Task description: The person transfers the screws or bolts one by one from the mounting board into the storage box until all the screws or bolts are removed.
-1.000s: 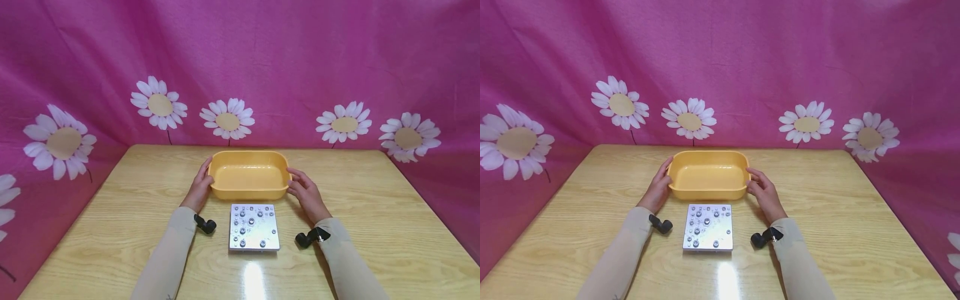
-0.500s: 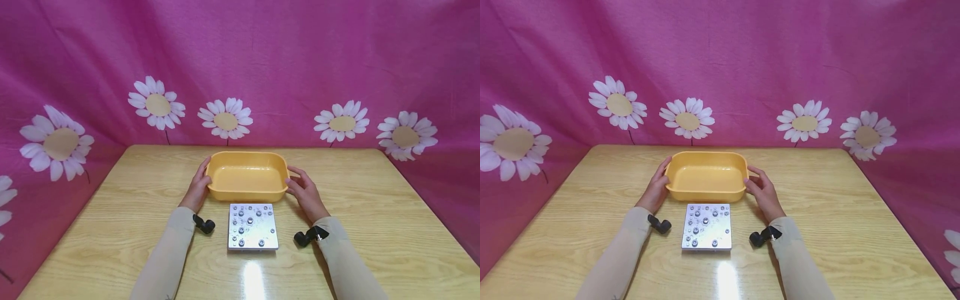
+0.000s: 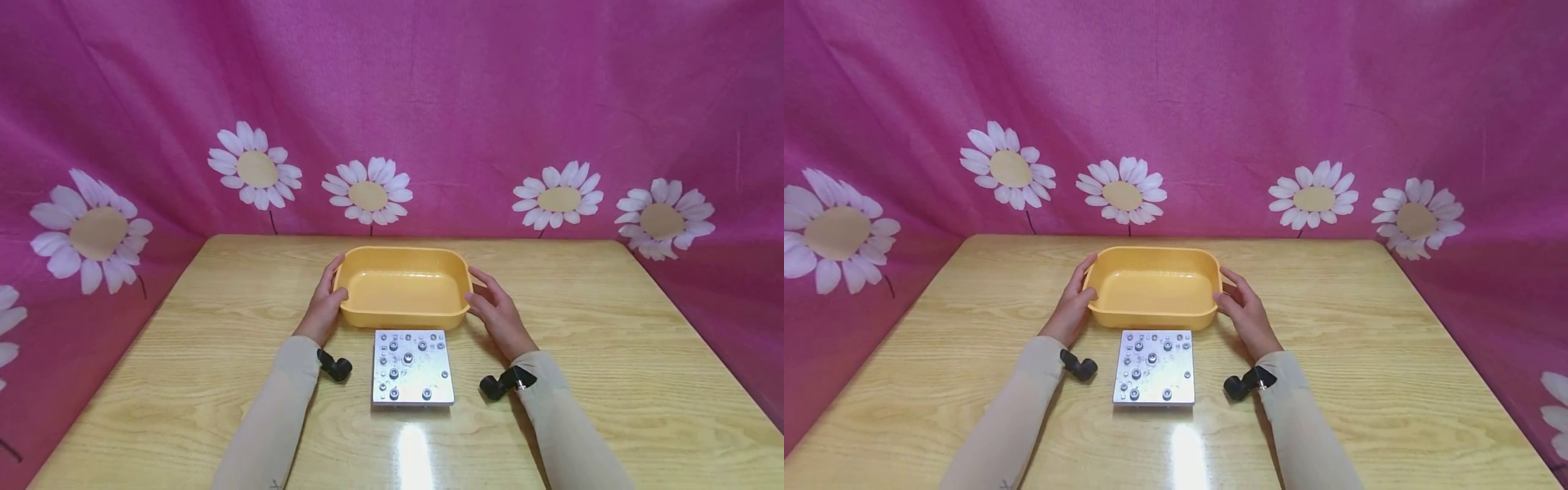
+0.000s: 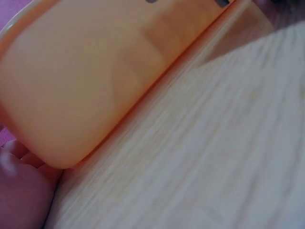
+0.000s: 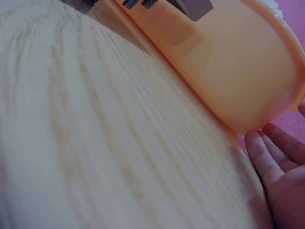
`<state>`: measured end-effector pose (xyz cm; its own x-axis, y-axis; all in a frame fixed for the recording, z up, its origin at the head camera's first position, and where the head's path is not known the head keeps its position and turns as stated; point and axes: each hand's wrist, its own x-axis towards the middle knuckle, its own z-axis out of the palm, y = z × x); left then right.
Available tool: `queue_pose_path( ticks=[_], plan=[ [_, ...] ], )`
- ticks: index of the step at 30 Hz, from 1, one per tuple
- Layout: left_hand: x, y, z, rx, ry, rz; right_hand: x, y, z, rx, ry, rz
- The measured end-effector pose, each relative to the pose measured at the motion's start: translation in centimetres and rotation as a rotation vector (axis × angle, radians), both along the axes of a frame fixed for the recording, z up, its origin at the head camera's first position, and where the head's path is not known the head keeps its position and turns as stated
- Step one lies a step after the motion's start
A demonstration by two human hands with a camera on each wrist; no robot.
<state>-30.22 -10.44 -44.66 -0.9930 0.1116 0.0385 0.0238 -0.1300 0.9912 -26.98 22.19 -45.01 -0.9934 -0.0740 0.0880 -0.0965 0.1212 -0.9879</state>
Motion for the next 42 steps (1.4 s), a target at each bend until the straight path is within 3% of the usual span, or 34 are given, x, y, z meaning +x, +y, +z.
queue_pose_path(
  ticks=[4,8,11,16,19,22,24,27,35,42],
  plan=[
    [0.0,0.0,0.2,0.011,0.000,-0.004,-0.1,0.1,0.2,0.002,-0.009,0.003],
    [0.0,0.0,0.3,0.034,0.002,-0.011,-0.2,0.4,1.0,0.069,-0.069,0.017],
    [0.0,-0.1,0.2,0.032,0.013,0.004,0.2,0.5,2.9,0.244,-0.068,0.016],
    [0.0,-0.2,0.2,0.029,0.018,0.024,2.0,-0.3,7.7,0.608,0.133,-0.003],
    [0.0,-0.1,0.3,0.034,0.016,0.018,3.6,-1.6,10.1,0.747,0.219,0.088],
    [0.1,0.0,0.3,0.049,0.015,0.025,5.0,-2.9,11.3,0.840,0.198,0.247],
    [0.2,0.0,0.2,0.061,0.016,0.037,5.6,-3.7,11.5,0.896,0.153,0.327],
    [0.3,0.2,0.0,0.082,0.006,0.055,6.2,-4.8,11.2,0.972,0.097,0.367],
    [0.4,0.1,-0.2,0.095,-0.005,0.059,6.5,-6.9,10.0,1.138,-0.005,0.287],
    [0.2,0.0,-0.2,0.099,0.006,0.045,6.5,-7.4,9.5,1.201,0.016,0.252]
  ],
)
